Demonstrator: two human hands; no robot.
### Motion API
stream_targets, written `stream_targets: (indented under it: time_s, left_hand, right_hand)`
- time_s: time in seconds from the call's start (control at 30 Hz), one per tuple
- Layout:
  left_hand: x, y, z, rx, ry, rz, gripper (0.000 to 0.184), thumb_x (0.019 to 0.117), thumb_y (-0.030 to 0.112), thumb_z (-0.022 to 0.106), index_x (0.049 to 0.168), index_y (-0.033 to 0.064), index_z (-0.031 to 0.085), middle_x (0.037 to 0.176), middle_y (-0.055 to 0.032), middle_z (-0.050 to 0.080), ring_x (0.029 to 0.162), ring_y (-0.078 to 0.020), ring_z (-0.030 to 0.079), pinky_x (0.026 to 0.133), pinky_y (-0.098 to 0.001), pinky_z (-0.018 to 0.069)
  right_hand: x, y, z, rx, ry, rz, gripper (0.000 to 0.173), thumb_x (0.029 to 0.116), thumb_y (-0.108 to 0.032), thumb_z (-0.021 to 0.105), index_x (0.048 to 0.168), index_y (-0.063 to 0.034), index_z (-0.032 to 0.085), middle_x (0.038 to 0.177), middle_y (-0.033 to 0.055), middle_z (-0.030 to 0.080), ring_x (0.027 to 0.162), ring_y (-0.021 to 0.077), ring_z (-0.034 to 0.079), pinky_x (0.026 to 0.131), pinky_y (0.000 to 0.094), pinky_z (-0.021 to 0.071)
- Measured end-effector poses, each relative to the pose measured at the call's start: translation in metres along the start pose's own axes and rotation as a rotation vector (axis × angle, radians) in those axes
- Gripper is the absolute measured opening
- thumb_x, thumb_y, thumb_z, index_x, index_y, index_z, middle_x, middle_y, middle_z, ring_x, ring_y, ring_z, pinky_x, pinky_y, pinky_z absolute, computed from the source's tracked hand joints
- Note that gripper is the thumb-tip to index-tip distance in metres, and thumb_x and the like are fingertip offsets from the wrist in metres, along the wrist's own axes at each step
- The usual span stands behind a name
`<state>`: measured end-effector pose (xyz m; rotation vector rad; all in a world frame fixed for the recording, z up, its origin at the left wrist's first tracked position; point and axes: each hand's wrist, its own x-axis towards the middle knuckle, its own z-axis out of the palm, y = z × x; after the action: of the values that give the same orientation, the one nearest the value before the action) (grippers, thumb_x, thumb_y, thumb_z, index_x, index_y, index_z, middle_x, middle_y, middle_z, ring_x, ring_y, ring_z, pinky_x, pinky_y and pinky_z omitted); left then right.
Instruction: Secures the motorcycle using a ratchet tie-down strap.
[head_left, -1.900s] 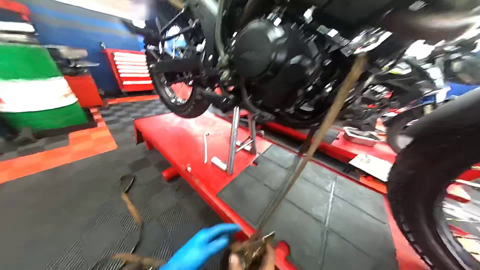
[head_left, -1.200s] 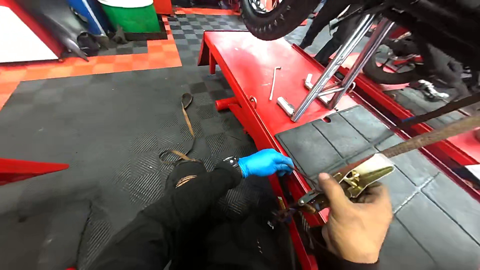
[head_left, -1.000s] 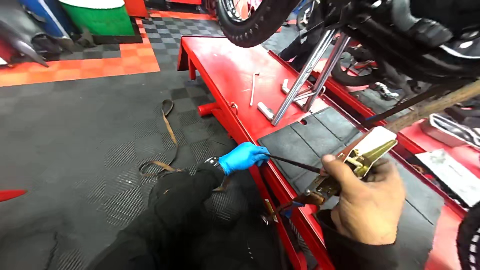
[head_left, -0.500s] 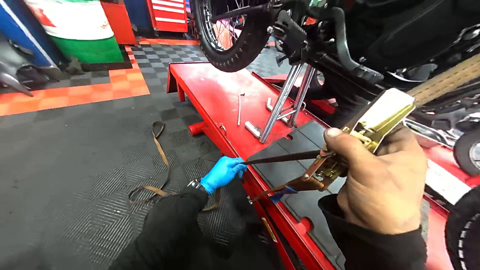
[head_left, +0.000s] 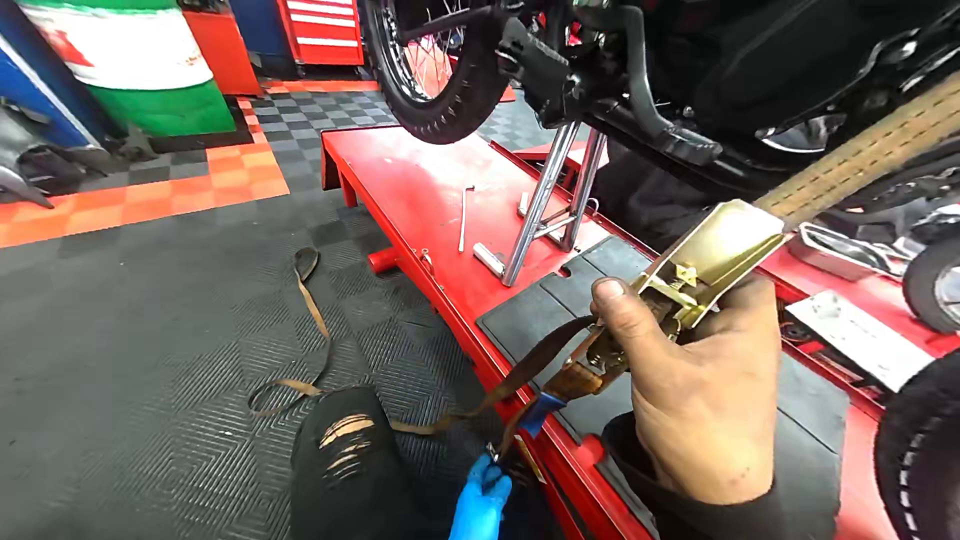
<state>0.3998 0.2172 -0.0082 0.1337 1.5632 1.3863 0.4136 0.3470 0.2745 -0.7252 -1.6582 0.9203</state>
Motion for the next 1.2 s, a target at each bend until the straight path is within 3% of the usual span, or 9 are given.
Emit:
stream_targets:
  time_s: [0.17,0.37,0.5,0.63,0.7,0.77,0.87,1.07,1.2]
  left_hand:
    - [0.033,0.010,0.009,-0.145,-0.042,0.156,0.050,0.1099,0.021,0.046,0.157,0.0050,0.036,0.128,-0.0132,0.070,0.104,-0.0238,0.074,0.090,-0.0405,0.0624]
    - [0.064,0.032,-0.010,-0.071,-0.295,0.127,0.038,0.1096,0.015,0.044,0.142,-0.0038,0.051,0.117,-0.0153,0.073,0.103,-0.0235,0.074,0.094,-0.0384,0.0602]
    - [0.052,0.056,-0.004,0.010,-0.376,0.191,0.027,0.1040,0.006,0.046,0.124,-0.0021,0.062,0.108,-0.0069,0.074,0.097,-0.0136,0.073,0.092,-0.0322,0.0603]
    - [0.052,0.064,-0.018,0.461,-0.384,0.260,0.036,0.1086,0.029,0.048,0.124,0.0041,0.069,0.112,-0.0066,0.075,0.104,-0.0165,0.073,0.098,-0.0389,0.0583]
    - [0.029,0.085,-0.021,0.704,-0.170,0.466,0.039,0.1067,0.036,0.048,0.102,0.0095,0.076,0.090,-0.0026,0.076,0.085,-0.0156,0.073,0.084,-0.0434,0.0582]
    - [0.001,0.115,-0.016,0.550,-0.033,0.824,0.034,0.1058,0.030,0.052,0.090,0.0133,0.078,0.077,0.0040,0.073,0.071,-0.0074,0.069,0.068,-0.0338,0.0594]
    - [-0.040,0.171,0.001,0.170,-0.192,1.178,0.030,0.1082,0.015,0.048,0.109,0.0038,0.076,0.096,-0.0013,0.076,0.088,-0.0049,0.070,0.082,-0.0253,0.0587]
    - [-0.044,0.252,0.007,0.005,-0.676,0.722,0.065,0.1116,0.048,0.021,0.109,0.0072,0.071,0.093,0.0002,0.076,0.086,-0.0090,0.072,0.078,-0.0274,0.0605]
    - [-0.052,0.292,0.025,0.118,-0.800,0.380,0.052,0.1098,0.050,0.035,0.091,0.0140,0.069,0.077,0.0057,0.067,0.069,-0.0028,0.065,0.065,-0.0208,0.0557]
  right_hand:
    - [-0.004,0.003,-0.012,-0.138,0.029,0.001,0.064,0.0771,-0.048,0.087,0.121,-0.0188,0.050,0.088,-0.0060,0.067,0.074,0.0065,0.070,0.059,0.0259,0.0610]
    - [-0.009,-0.003,-0.017,-0.090,0.028,0.039,0.063,0.0757,-0.047,0.087,0.120,-0.0193,0.051,0.086,-0.0054,0.068,0.071,0.0077,0.070,0.056,0.0266,0.0612]
    - [-0.012,-0.023,-0.019,-0.030,0.038,0.017,0.059,0.0760,-0.041,0.087,0.118,-0.0186,0.052,0.085,-0.0047,0.067,0.069,0.0085,0.069,0.054,0.0270,0.0606]
    - [-0.017,-0.044,-0.023,-0.031,0.068,-0.082,0.056,0.0759,-0.034,0.087,0.116,-0.0172,0.052,0.084,-0.0075,0.067,0.068,0.0048,0.068,0.053,0.0222,0.0598]
    - [-0.017,-0.044,-0.026,-0.020,0.059,-0.096,0.057,0.0758,-0.032,0.087,0.117,-0.0157,0.052,0.085,-0.0074,0.068,0.069,0.0048,0.069,0.055,0.0219,0.0607]
    - [-0.016,-0.042,-0.028,0.015,0.055,-0.115,0.059,0.0761,-0.029,0.087,0.118,-0.0111,0.050,0.086,-0.0051,0.069,0.071,0.0068,0.070,0.058,0.0233,0.0628]
    - [-0.018,-0.040,-0.027,0.023,0.057,-0.145,0.060,0.0760,-0.027,0.087,0.118,-0.0086,0.048,0.088,-0.0042,0.069,0.072,0.0070,0.071,0.060,0.0228,0.0633]
    - [-0.024,-0.044,-0.026,0.031,0.135,-0.161,0.065,0.0732,-0.021,0.088,0.119,-0.0016,0.046,0.094,0.0026,0.068,0.078,0.0096,0.071,0.066,0.0234,0.0633]
    - [-0.027,-0.046,-0.019,-0.006,0.222,-0.225,0.072,0.0705,-0.018,0.088,0.123,0.0016,0.043,0.107,0.0082,0.062,0.083,0.0112,0.071,0.069,0.0254,0.0652]
